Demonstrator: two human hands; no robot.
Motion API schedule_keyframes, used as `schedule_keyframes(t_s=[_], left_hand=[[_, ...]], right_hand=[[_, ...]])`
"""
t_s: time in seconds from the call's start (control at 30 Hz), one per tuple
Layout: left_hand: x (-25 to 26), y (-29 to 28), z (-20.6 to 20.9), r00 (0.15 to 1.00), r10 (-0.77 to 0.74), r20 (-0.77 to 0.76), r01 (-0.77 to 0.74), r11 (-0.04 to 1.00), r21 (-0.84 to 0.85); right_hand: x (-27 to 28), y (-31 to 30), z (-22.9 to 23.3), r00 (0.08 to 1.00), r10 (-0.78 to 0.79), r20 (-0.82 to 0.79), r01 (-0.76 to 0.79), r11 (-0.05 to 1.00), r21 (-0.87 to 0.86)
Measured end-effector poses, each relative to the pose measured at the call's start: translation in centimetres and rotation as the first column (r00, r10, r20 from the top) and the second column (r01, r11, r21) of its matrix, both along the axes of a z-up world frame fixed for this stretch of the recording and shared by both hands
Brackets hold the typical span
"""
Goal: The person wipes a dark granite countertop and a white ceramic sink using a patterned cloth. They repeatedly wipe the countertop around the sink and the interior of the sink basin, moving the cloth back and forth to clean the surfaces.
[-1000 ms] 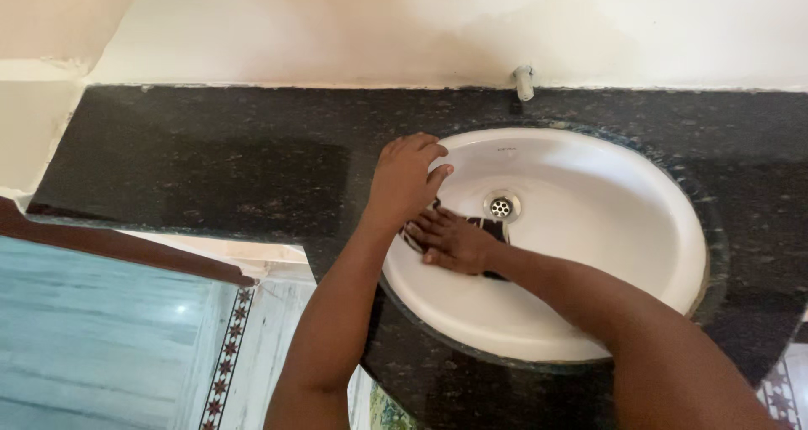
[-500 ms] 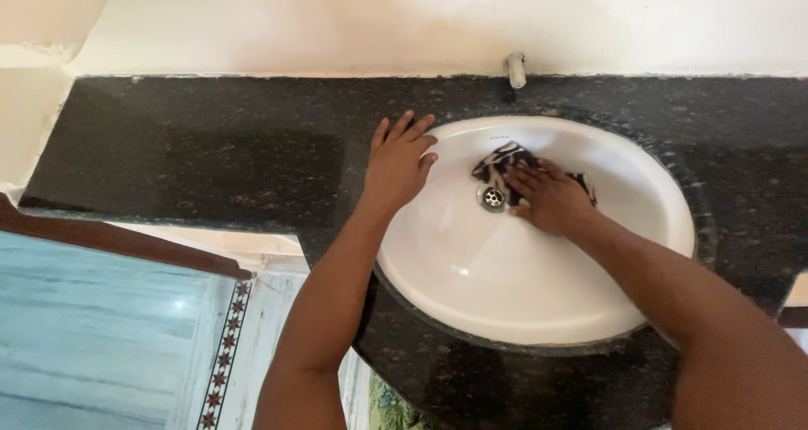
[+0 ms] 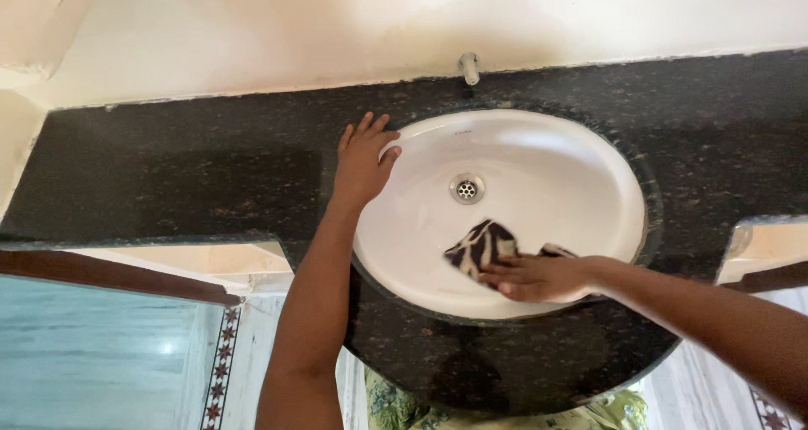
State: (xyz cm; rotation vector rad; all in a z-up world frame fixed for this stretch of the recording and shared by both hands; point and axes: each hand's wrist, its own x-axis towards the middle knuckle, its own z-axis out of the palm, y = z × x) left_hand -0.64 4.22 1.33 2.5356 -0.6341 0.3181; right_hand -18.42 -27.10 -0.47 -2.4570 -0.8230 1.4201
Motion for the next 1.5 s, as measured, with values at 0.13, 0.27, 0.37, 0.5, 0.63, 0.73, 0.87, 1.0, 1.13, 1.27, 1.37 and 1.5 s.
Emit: schedule_keyframes(t_s=[0.13,0.27,0.37,0.5,0.63,0.73,0.87,1.0,1.13,1.27,1.37,1.5], left_hand=[[-0.5,-0.4,0.7,1.0,-0.019,-0.014,0.018,0.998,-0.056],[-1.3,-0.9,1.6,0.998,-0.049,-0.025,0.047,0.998,-0.051],[-1.7,-0.8,2.4,0.997,-0.073,-0.024,0.07,0.993,-0.095],[-1.3,0.2,3.1,0.998,-0.067,-0.011,0.065,0.987,-0.146],[-0.8,0.4,2.9,0.998,-0.051,-0.031,0.047,0.992,-0.119],[-0.5,0.3,2.6,0.998,-0.051,-0.029,0.048,0.994,-0.099],[-0.5,-0.1,1.8,0.991,-0.103,-0.091,0.094,0.991,-0.1],[-0.5,0.2,1.1,0.987,-0.123,-0.099,0.116,0.99,-0.077],[-0.1,0.6,0.4,0.983,-0.119,-0.14,0.107,0.99,-0.095],[0.1,1.1,-0.2,0.987,-0.137,-0.083,0.125,0.982,-0.141],[-0.2,1.3,-0.4,0.987,-0.146,-0.073,0.128,0.968,-0.218],[-0.6,1.0,0.4,0.984,-0.157,-0.084,0.129,0.953,-0.274]], right_hand=[[0.6,4.6,-1.5,0.991,0.021,-0.132,0.03,0.928,0.372],[3.7,8.8,-3.6,0.996,0.093,0.002,-0.078,0.822,0.564],[6.5,10.3,-5.3,0.968,0.078,0.24,-0.201,0.812,0.548],[9.5,10.3,-7.8,0.895,0.048,0.443,-0.282,0.83,0.481],[13.6,9.2,-9.6,0.782,0.004,0.623,-0.341,0.839,0.423],[15.9,8.5,-10.2,0.695,-0.028,0.719,-0.325,0.879,0.348],[17.3,6.5,-9.7,0.721,-0.054,0.691,-0.148,0.962,0.23],[16.9,3.8,-8.8,0.765,-0.022,0.644,0.045,0.999,-0.02],[15.3,1.2,-7.7,0.758,0.046,0.65,0.116,0.972,-0.205],[11.4,-1.3,-6.0,0.828,0.032,0.559,0.215,0.904,-0.37],[7.6,-1.8,-4.7,0.908,0.007,0.418,0.2,0.87,-0.45],[3.1,-1.4,-2.5,0.976,-0.019,0.218,0.094,0.936,-0.338]])
